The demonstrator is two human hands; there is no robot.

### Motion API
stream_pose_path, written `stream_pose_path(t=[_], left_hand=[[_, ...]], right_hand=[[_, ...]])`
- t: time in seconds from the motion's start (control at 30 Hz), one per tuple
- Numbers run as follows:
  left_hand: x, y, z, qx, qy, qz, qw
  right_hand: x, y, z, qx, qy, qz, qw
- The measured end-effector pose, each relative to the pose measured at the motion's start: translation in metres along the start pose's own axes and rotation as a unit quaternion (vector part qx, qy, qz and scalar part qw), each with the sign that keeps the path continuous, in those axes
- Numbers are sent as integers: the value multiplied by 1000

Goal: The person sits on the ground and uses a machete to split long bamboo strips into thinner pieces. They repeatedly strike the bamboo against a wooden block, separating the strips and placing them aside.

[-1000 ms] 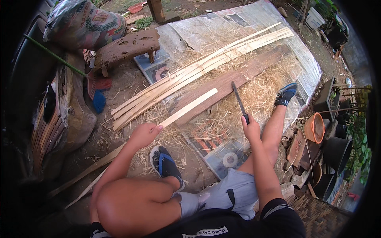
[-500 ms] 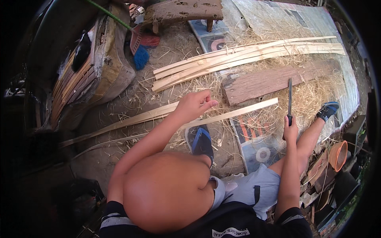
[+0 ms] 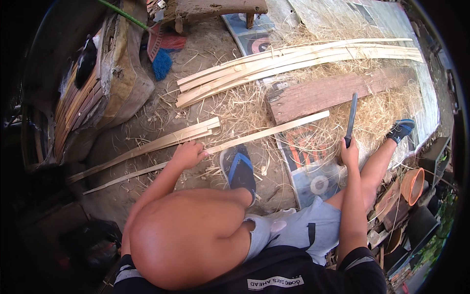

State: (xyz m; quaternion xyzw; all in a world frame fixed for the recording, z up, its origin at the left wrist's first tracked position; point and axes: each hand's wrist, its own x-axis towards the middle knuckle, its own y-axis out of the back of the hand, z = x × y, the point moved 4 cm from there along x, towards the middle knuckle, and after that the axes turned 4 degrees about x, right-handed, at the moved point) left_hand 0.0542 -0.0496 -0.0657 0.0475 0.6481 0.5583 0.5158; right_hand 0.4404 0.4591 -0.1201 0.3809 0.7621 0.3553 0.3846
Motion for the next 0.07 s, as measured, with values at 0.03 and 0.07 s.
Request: stream_pose_path(t=[0.03, 0.07], left_hand=[[0, -2, -5, -18, 2, -22, 1000], [3, -4, -14, -81, 11, -89, 993]], right_hand=[[1, 1, 0, 9, -1, -6, 1000], [2, 1, 0, 2, -6, -22, 1000]])
